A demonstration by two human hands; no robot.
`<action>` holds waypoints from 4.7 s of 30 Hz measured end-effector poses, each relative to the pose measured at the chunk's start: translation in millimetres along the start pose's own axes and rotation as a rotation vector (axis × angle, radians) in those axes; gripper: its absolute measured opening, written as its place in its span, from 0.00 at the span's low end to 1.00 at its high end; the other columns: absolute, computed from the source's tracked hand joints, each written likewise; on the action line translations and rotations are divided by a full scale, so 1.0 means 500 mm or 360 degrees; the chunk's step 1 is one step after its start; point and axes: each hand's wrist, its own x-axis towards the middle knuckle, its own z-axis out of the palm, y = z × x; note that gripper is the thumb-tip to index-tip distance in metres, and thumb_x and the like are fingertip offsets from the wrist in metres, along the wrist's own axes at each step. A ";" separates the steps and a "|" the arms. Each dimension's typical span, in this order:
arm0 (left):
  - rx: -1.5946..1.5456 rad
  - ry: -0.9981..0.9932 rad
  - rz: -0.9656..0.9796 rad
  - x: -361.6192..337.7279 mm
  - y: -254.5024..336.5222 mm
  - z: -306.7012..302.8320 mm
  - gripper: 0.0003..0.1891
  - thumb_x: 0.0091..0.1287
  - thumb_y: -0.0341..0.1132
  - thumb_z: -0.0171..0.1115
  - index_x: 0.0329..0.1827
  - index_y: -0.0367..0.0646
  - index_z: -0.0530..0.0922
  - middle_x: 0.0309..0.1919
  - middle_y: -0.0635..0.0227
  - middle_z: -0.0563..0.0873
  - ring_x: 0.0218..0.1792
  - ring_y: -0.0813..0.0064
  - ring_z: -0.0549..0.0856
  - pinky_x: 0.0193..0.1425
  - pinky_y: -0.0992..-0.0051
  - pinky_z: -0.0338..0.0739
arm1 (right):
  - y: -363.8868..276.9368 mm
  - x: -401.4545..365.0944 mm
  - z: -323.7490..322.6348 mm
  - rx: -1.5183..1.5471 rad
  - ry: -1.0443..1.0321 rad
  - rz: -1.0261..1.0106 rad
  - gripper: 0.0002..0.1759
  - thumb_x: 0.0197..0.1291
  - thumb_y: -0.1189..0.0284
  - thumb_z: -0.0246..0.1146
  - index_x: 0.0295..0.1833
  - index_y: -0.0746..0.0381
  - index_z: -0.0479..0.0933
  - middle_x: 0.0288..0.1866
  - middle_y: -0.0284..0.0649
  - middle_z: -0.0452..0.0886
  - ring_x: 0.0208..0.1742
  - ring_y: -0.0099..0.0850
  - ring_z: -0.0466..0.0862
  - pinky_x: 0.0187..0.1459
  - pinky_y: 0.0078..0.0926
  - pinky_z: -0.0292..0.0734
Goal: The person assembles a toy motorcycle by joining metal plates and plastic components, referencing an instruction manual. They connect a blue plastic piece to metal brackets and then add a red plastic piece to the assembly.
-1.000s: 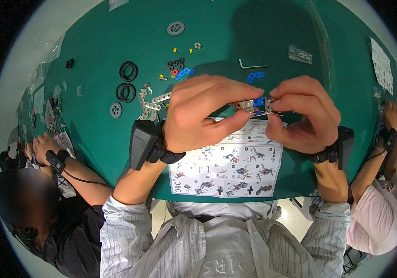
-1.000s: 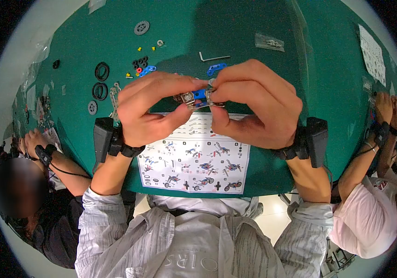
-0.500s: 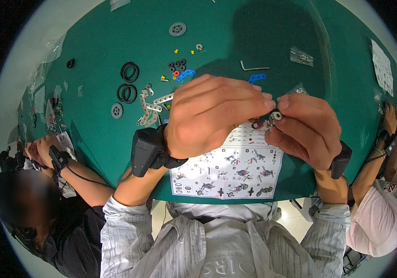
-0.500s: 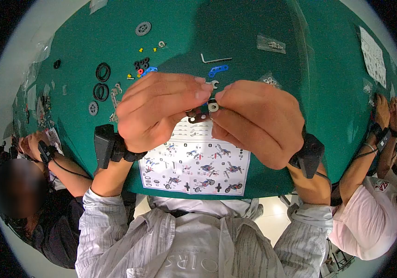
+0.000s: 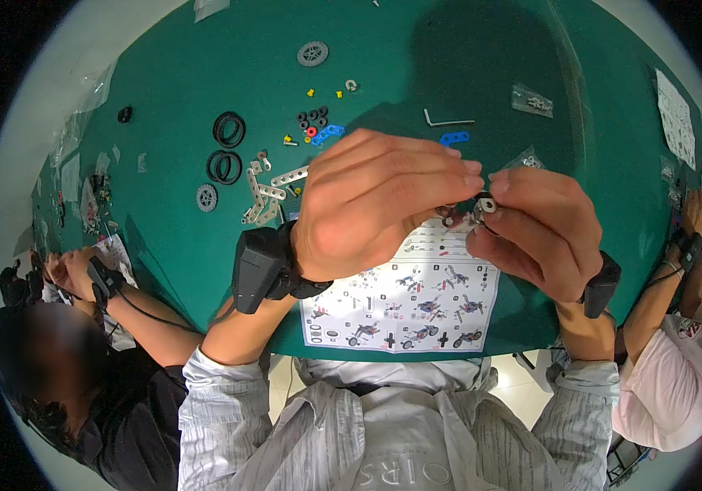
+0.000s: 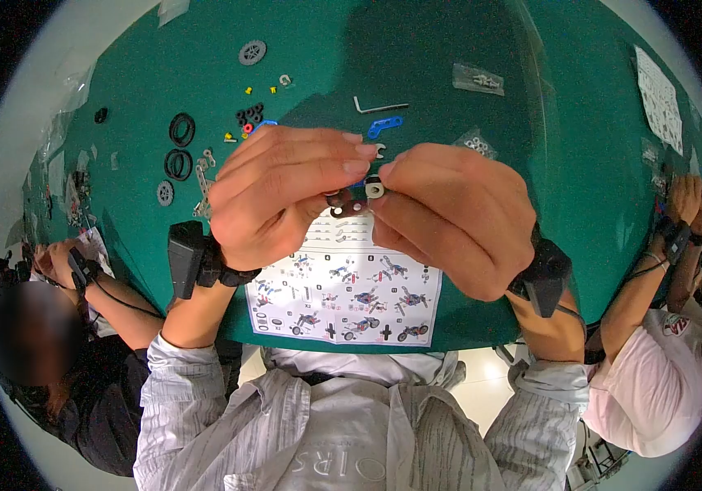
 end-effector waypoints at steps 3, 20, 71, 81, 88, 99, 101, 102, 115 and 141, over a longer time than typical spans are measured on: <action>-0.0034 -0.0029 0.0000 0.001 0.000 -0.003 0.20 0.54 0.22 0.73 0.52 0.37 0.87 0.49 0.55 0.93 0.49 0.55 0.93 0.49 0.66 0.84 | 0.004 0.002 0.005 -0.0013 0.0073 -0.0037 0.18 0.43 0.77 0.81 0.41 0.70 0.85 0.44 0.49 0.86 0.41 0.44 0.90 0.38 0.34 0.91; -0.0162 -0.0036 -0.0008 -0.004 0.010 -0.007 0.20 0.56 0.23 0.77 0.52 0.35 0.85 0.43 0.57 0.92 0.41 0.59 0.92 0.45 0.64 0.87 | -0.002 0.003 0.016 0.0283 0.0133 0.0225 0.18 0.49 0.82 0.80 0.46 0.66 0.83 0.49 0.47 0.87 0.44 0.41 0.90 0.41 0.31 0.88; 0.0020 0.0218 0.0026 -0.015 0.003 0.006 0.20 0.47 0.26 0.81 0.44 0.42 0.85 0.41 0.64 0.89 0.36 0.63 0.89 0.36 0.69 0.83 | 0.000 0.020 0.019 0.0894 -0.0033 0.0767 0.14 0.52 0.83 0.75 0.46 0.66 0.87 0.51 0.49 0.89 0.49 0.38 0.91 0.51 0.32 0.87; 0.0463 -0.0056 0.0217 -0.015 0.019 -0.008 0.18 0.48 0.35 0.81 0.41 0.42 0.86 0.40 0.63 0.89 0.39 0.61 0.90 0.38 0.67 0.86 | 0.008 0.010 0.037 0.1002 -0.0052 0.1010 0.10 0.50 0.82 0.75 0.40 0.64 0.85 0.46 0.44 0.90 0.46 0.37 0.91 0.48 0.29 0.85; 0.0635 -0.0170 0.0281 -0.014 0.022 -0.016 0.17 0.46 0.35 0.80 0.40 0.43 0.86 0.42 0.62 0.90 0.40 0.60 0.90 0.37 0.68 0.84 | 0.003 0.030 0.022 0.0535 -0.0161 0.0820 0.11 0.47 0.82 0.75 0.38 0.62 0.84 0.46 0.43 0.89 0.45 0.38 0.90 0.46 0.30 0.84; 0.0605 -0.0144 0.0245 -0.014 0.019 -0.014 0.16 0.49 0.34 0.81 0.40 0.43 0.86 0.41 0.63 0.90 0.39 0.61 0.90 0.39 0.68 0.85 | 0.014 0.007 0.032 0.1019 -0.0168 0.1168 0.08 0.54 0.82 0.72 0.41 0.65 0.84 0.49 0.41 0.85 0.44 0.27 0.86 0.41 0.22 0.83; 0.0577 -0.0079 0.0230 -0.017 0.013 -0.007 0.15 0.50 0.32 0.82 0.39 0.43 0.86 0.40 0.64 0.90 0.38 0.61 0.90 0.40 0.68 0.86 | 0.015 0.005 0.032 0.1090 -0.0177 0.1227 0.09 0.54 0.82 0.71 0.42 0.65 0.84 0.50 0.41 0.84 0.46 0.26 0.86 0.41 0.21 0.83; 0.0503 -0.0038 0.0171 -0.019 0.010 -0.002 0.15 0.50 0.31 0.82 0.39 0.43 0.85 0.40 0.64 0.90 0.37 0.62 0.90 0.41 0.68 0.87 | 0.017 0.004 0.031 0.1116 -0.0192 0.1237 0.09 0.55 0.83 0.71 0.42 0.65 0.84 0.51 0.41 0.84 0.47 0.25 0.85 0.41 0.21 0.82; 0.0598 -0.0095 0.0239 -0.020 0.003 0.006 0.12 0.51 0.30 0.79 0.38 0.44 0.85 0.39 0.64 0.89 0.38 0.63 0.90 0.41 0.68 0.85 | 0.026 0.005 0.028 0.1204 -0.0315 0.1508 0.04 0.57 0.80 0.71 0.38 0.67 0.85 0.49 0.38 0.84 0.45 0.21 0.84 0.40 0.16 0.81; 0.0021 0.0112 -0.0451 -0.015 -0.019 0.017 0.14 0.48 0.19 0.75 0.37 0.39 0.83 0.35 0.62 0.87 0.33 0.63 0.88 0.36 0.69 0.82 | 0.064 -0.001 0.020 -0.0138 -0.0390 0.0766 0.08 0.47 0.79 0.74 0.32 0.62 0.81 0.41 0.36 0.83 0.42 0.35 0.85 0.39 0.29 0.84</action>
